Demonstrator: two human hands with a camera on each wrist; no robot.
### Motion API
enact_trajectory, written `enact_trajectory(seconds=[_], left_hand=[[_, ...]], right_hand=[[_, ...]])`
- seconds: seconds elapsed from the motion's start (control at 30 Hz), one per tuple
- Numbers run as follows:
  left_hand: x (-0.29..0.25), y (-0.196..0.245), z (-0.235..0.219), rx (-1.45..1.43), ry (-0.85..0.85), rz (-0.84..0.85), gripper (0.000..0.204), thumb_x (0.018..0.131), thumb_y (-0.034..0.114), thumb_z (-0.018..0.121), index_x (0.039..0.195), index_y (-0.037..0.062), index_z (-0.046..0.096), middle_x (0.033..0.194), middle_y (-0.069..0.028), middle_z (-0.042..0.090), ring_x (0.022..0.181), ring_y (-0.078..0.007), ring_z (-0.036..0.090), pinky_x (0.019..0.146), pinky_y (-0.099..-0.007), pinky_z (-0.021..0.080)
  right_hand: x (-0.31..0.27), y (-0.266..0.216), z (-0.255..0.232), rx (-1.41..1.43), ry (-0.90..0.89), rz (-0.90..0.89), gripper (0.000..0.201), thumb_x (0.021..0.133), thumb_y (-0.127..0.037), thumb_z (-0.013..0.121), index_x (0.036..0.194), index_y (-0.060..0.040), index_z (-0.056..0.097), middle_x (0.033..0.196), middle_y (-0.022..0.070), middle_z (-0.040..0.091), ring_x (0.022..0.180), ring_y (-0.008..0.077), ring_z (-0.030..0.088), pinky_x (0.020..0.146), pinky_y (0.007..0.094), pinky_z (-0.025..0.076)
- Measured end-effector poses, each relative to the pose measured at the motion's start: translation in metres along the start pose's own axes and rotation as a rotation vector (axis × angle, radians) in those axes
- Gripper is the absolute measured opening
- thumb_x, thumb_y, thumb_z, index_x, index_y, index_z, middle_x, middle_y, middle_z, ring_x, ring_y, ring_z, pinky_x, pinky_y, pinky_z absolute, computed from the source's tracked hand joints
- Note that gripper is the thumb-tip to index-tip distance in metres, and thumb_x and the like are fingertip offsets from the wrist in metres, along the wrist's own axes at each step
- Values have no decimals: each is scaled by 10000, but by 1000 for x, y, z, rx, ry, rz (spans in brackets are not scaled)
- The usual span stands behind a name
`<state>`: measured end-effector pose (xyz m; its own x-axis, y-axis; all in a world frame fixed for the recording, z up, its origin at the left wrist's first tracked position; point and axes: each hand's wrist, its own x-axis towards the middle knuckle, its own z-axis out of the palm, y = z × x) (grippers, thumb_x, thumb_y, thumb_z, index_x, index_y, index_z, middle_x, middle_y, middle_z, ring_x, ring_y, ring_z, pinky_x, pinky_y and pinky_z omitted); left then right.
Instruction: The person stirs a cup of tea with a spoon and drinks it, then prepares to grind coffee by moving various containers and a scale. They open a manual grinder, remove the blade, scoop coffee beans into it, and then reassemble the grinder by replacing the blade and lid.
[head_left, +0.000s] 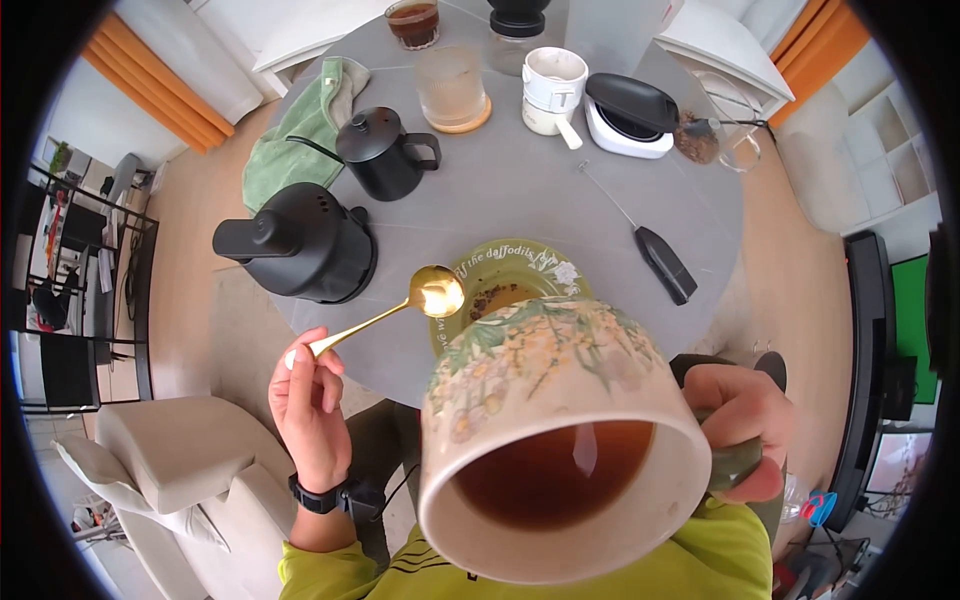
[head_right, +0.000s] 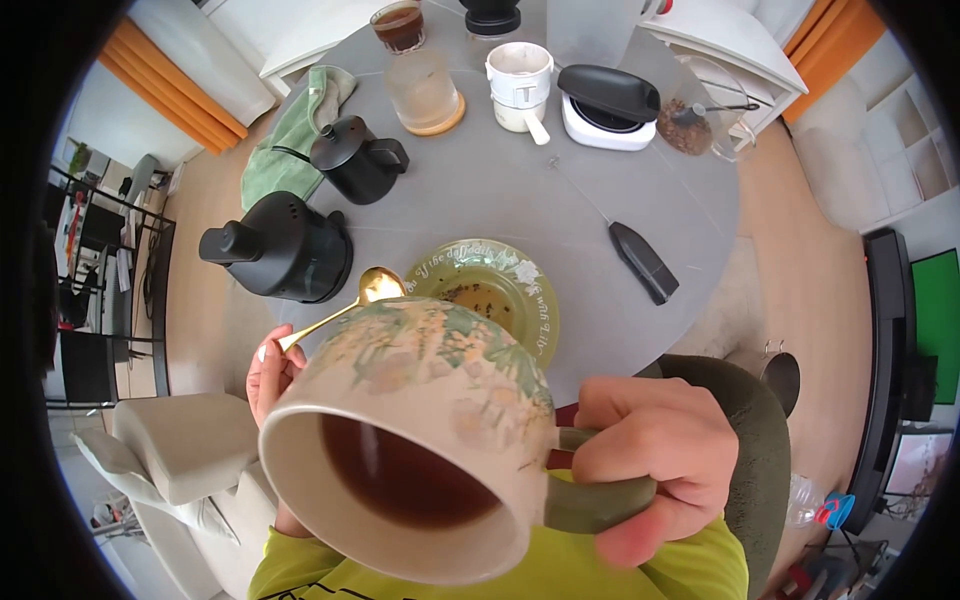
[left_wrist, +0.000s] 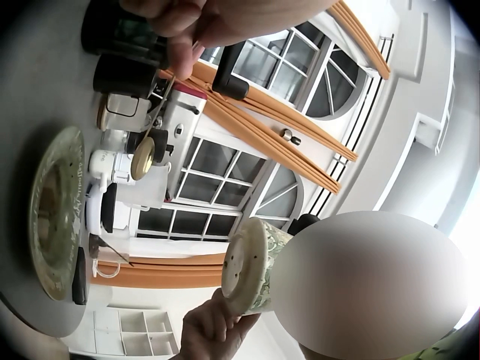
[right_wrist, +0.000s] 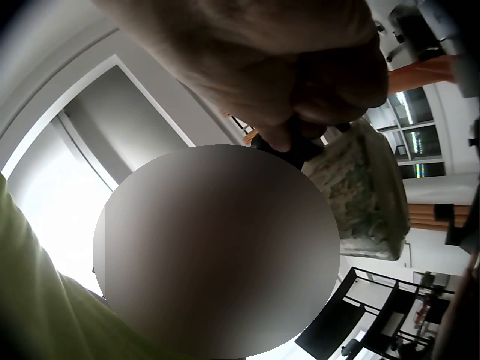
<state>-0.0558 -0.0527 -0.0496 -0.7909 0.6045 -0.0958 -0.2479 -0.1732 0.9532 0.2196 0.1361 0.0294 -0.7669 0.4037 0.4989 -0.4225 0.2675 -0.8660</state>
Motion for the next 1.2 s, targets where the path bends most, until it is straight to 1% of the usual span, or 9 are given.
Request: enact_trajectory(seconds=[0.1, 0.2, 0.33, 0.53, 0.67, 0.9, 1.03, 1.13, 1.2], left_hand=[[-1, 2, 2, 3, 15, -4, 286, 1005, 194, 487, 1121, -23, 633, 777, -36, 601, 524, -29, 322, 517, -182, 243], [-1, 3, 5, 8, 8, -17, 281, 1000, 179, 493, 1111, -38, 632, 779, -42, 606, 530, -25, 334, 511, -175, 249], [-1, 6, 6, 13, -4, -22, 284, 1005, 185, 485, 1103, -32, 639, 779, -49, 619, 527, -24, 328, 513, -177, 254], [-2, 6, 4, 14, -15, -11, 280, 1004, 184, 486, 1109, -23, 641, 775, -45, 609, 526, -25, 332, 518, -175, 256], [-3, 4, 3, 12, -16, -18, 272, 1004, 177, 479, 1112, -10, 644, 768, -43, 607, 523, -28, 332, 519, -176, 255], [-3, 3, 5, 19, -8, -5, 261, 1004, 179, 485, 1109, -5, 638, 771, -47, 605, 526, -30, 332, 523, -180, 261], [-3, 5, 5, 26, -29, -16, 258, 1004, 188, 492, 1119, -7, 615, 786, -47, 597, 522, -39, 314, 502, -184, 244], [-2, 6, 6, 25, -24, -19, 257, 1005, 186, 488, 1117, -7, 614, 788, -48, 597, 522, -40, 315, 502, -183, 243], [-2, 6, 3, 25, -28, -14, 258, 1006, 188, 487, 1117, -7, 615, 787, -48, 597, 523, -40, 315, 502, -183, 246]], right_hand=[[-13, 8, 11, 79, 208, -12, 487, 811, -426, 756, 824, 47, 638, 643, 102, 527, 491, 176, 440, 411, 276, 302], [-27, 12, 6, 24, 243, 58, 435, 823, -351, 761, 809, 68, 642, 687, 151, 552, 511, 191, 472, 440, 281, 344], [-33, 28, 5, 353, 326, -81, 411, 803, -289, 740, 782, 104, 621, 752, 213, 541, 558, 232, 519, 496, 324, 395], [-18, 20, 9, 278, 248, -67, 454, 859, -338, 703, 822, 104, 608, 718, 180, 541, 536, 218, 482, 480, 313, 378], [-13, 15, 8, 51, 242, -29, 467, 862, -389, 700, 852, 69, 612, 644, 121, 534, 510, 194, 448, 435, 306, 337], [-10, 9, 7, 71, 203, 3, 454, 870, -379, 691, 837, 65, 604, 650, 126, 534, 500, 180, 427, 446, 282, 344], [-18, 14, 18, 35, 381, 3, 466, 889, -407, 653, 795, 45, 593, 648, 144, 533, 493, 194, 444, 461, 290, 388], [-16, 10, 22, -11, 443, 81, 543, 899, -499, 607, 759, 26, 586, 642, 165, 530, 483, 201, 454, 465, 295, 407], [-14, 11, 23, -25, 436, 66, 554, 899, -508, 605, 761, 28, 590, 625, 153, 530, 476, 193, 444, 448, 294, 375]])
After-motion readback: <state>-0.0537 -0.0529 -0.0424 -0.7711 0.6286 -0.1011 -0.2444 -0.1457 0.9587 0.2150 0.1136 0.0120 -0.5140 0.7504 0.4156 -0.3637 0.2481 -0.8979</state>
